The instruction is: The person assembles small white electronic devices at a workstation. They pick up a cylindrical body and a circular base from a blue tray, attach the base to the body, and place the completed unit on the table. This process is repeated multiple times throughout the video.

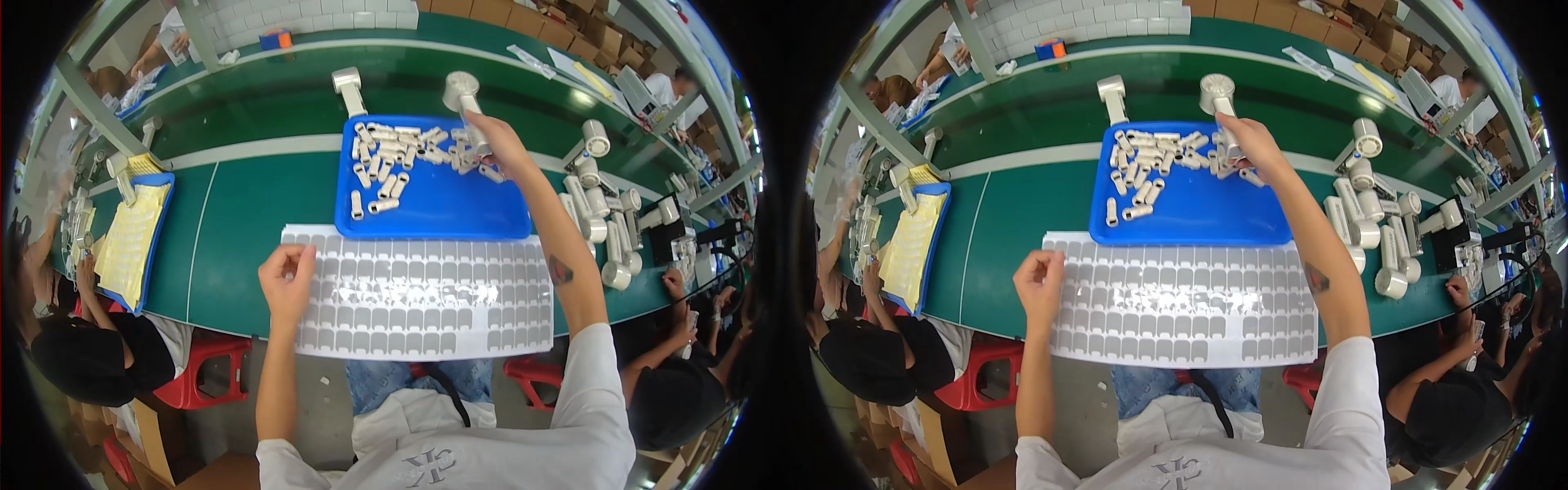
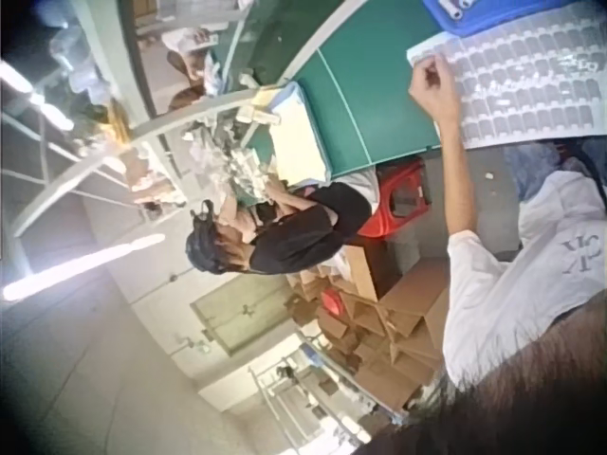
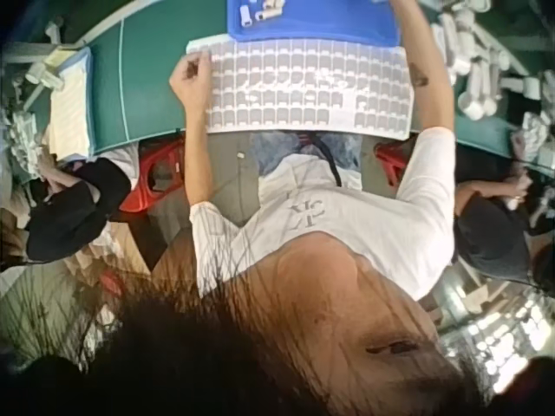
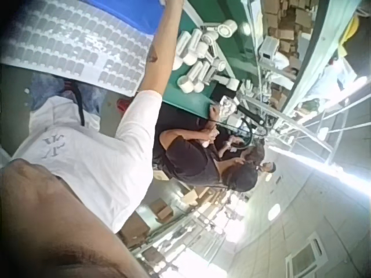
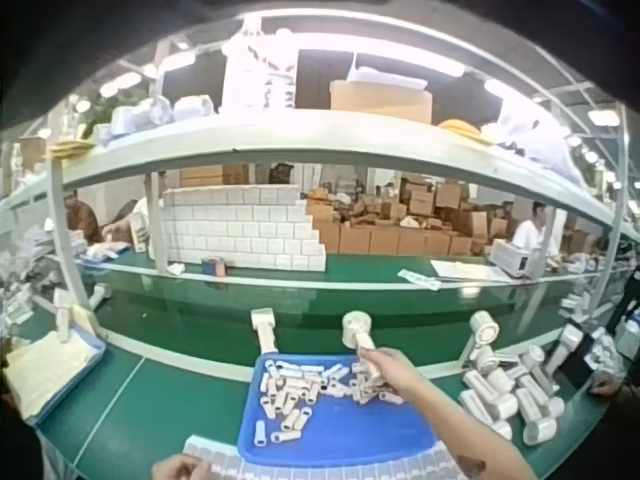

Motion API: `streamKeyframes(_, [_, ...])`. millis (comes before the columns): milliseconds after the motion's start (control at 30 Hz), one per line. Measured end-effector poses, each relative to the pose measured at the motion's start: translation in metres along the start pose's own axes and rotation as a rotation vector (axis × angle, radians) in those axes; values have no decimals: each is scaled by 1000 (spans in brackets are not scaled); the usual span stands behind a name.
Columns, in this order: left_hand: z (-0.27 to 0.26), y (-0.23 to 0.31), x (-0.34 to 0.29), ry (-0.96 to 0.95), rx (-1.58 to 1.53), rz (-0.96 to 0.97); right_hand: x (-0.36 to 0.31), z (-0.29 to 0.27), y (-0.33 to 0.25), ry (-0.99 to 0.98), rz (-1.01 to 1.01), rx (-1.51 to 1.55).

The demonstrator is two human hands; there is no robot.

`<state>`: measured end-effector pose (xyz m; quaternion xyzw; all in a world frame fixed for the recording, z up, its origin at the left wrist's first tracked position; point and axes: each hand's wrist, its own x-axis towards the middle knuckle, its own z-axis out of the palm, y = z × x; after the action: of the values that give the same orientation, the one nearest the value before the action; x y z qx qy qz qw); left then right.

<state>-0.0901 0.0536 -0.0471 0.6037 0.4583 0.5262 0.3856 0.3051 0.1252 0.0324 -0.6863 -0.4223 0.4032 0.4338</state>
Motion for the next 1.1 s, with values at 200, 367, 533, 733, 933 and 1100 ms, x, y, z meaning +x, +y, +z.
streamKeyframes(200, [4, -16, 4, -47, 169, -52, 131, -15, 26, 566, -239, -631])
streamKeyframes(367, [1, -10, 3, -60, 210, -48, 142, -1, 53, 319, -259, -851])
streamKeyframes(533, [-2, -13, 5, -60, 158, -65, 111, -7, 42, 189, -339, -779])
streamKeyframes(733, [9, -19, 10, -91, 176, 44, 97, -45, 51, 283, -361, -834])
streamKeyframes(933, [0, -23, 10, -100, 132, -71, 8, -52, 44, 395, -533, -925])
streamKeyframes(1100, [2, -23, 12, -134, 167, -46, -70, -116, 58, 268, 73, -1340])
